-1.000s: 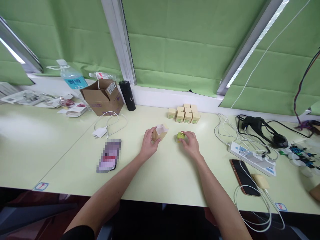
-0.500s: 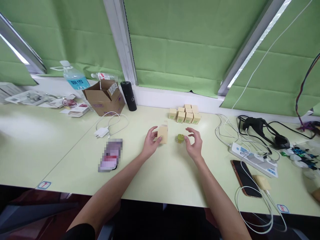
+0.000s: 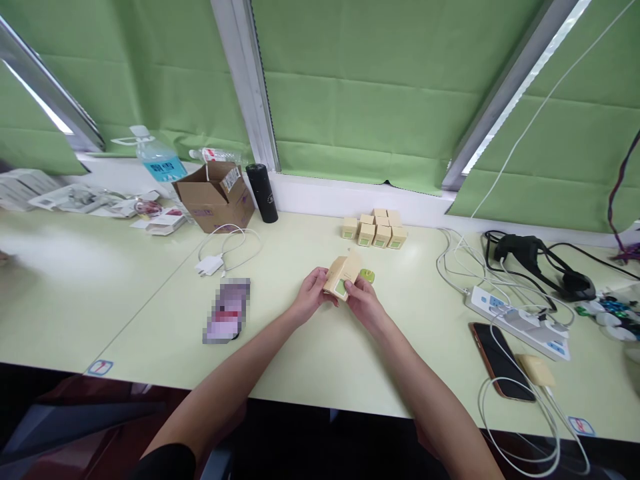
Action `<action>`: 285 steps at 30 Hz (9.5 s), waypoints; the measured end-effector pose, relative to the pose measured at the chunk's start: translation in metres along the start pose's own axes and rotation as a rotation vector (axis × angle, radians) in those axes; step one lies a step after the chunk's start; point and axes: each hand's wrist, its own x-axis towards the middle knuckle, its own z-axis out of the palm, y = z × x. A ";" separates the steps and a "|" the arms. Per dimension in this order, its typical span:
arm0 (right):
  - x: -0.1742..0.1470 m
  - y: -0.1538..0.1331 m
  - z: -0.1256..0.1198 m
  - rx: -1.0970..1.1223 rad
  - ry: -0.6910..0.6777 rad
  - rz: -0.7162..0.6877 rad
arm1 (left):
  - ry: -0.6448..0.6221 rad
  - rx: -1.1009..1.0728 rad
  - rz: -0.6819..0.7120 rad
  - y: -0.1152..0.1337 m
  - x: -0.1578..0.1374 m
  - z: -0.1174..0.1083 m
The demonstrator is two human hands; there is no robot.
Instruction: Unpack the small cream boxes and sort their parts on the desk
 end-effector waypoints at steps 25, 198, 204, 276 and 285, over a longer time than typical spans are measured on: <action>0.003 0.013 -0.005 -0.010 0.221 -0.044 | -0.013 0.386 0.192 -0.006 -0.011 0.006; 0.046 -0.010 -0.183 -0.863 0.683 -0.263 | 0.381 -0.007 -0.119 -0.007 0.045 -0.015; 0.036 -0.015 -0.181 -0.918 0.704 -0.310 | 0.360 0.023 -0.117 -0.009 0.044 -0.012; 0.013 0.015 -0.056 -0.977 0.325 -0.704 | 0.087 0.640 0.207 -0.020 0.032 -0.005; 0.033 -0.011 -0.113 -1.577 0.536 -0.519 | 0.136 0.555 0.191 -0.029 0.039 -0.012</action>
